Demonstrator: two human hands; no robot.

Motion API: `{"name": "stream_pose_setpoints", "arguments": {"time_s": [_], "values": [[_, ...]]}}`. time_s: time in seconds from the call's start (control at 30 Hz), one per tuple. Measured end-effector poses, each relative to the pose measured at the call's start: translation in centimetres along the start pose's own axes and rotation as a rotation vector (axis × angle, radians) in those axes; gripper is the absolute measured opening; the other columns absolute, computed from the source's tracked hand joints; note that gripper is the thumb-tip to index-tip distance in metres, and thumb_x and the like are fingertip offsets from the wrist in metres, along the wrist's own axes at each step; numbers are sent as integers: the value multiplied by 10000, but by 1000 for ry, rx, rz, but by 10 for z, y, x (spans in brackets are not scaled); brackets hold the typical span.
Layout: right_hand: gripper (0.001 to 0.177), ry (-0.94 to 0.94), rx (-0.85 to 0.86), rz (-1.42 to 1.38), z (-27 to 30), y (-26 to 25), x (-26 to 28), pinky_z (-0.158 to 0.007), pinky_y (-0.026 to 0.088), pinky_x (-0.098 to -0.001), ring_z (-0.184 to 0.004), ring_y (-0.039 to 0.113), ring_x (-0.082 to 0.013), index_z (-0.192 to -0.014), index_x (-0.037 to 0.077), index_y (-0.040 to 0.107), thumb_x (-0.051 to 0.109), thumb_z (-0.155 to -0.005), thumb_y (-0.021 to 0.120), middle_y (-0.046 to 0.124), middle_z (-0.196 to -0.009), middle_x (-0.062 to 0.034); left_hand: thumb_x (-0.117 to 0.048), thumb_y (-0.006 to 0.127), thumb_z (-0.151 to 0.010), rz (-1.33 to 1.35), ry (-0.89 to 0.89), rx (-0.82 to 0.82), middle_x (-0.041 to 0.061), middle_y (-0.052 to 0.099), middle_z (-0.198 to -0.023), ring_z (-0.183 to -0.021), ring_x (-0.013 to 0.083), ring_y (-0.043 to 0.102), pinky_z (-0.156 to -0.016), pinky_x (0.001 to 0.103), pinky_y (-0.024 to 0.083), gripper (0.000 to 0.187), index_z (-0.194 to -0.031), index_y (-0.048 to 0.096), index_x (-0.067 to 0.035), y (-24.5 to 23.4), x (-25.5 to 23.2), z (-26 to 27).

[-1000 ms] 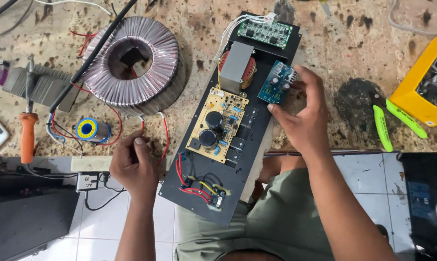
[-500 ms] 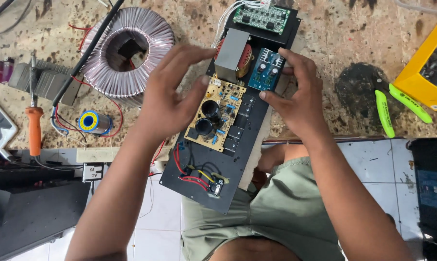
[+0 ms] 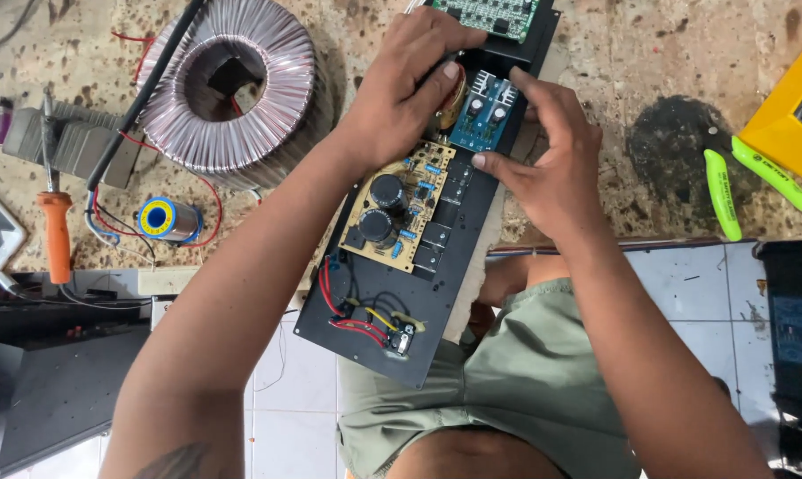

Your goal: The person uses a soldering iron to work on a circuit board attached to a black chassis. They then pick up a small blue circuit board, inspect it, and place it onto the chassis.

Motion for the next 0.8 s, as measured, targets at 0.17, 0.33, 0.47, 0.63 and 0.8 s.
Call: {"name": "stream_pose_setpoints", "arguments": {"time_s": [0.17,0.33,0.47,0.63,0.8], "values": [[808,15,-22,-18,-2,-3,2,-1053,317,-491,-1137,620,-261,-1478,68,477,231,-835,938,565,-1413,-94,-297,356,-1156,1,-6,-58,138,556,-1227,-1148,317,529,-1035,442,387,407,-1390,554,-30,1,3,1],[720,-121,-42,-51,-2,-6,12,-966,534,-441,-1144,593,-328,-1450,44,531,149,-873,948,525,-1373,-189,-272,359,-1145,-10,10,-100,130,577,-1227,-1154,318,553,-1026,434,389,378,-1339,584,-38,1,2,2],[731,-73,-37,-23,-3,-6,10,-981,475,-462,-1123,624,-306,-1465,90,531,213,-874,944,516,-1389,-144,-170,451,-1074,-58,10,-78,120,553,-1178,-1100,325,528,-971,459,389,321,-1319,595,-21,0,-4,-1],[752,-37,-12,-56,-1,-3,0,-1003,435,-476,-1150,621,-302,-1472,113,532,245,-851,935,513,-1388,-100,-324,772,-845,-454,-86,216,106,562,-1150,-1111,369,544,-704,618,505,528,-1301,646,-91,9,-2,-13],[815,18,67,-33,1,-3,-1,-1089,245,-489,-1244,599,-315,-1516,139,469,283,-845,908,477,-1454,-105,-242,761,-782,-462,-55,271,86,641,-1068,-962,366,597,-700,559,466,463,-1219,725,-93,18,7,-18]]}}
Point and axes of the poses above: each hand's wrist, its own z-axis away from the middle knuckle, its own y-axis out of the palm, x = y × z, the point moved 7 cm from there along -z, towards the middle knuckle
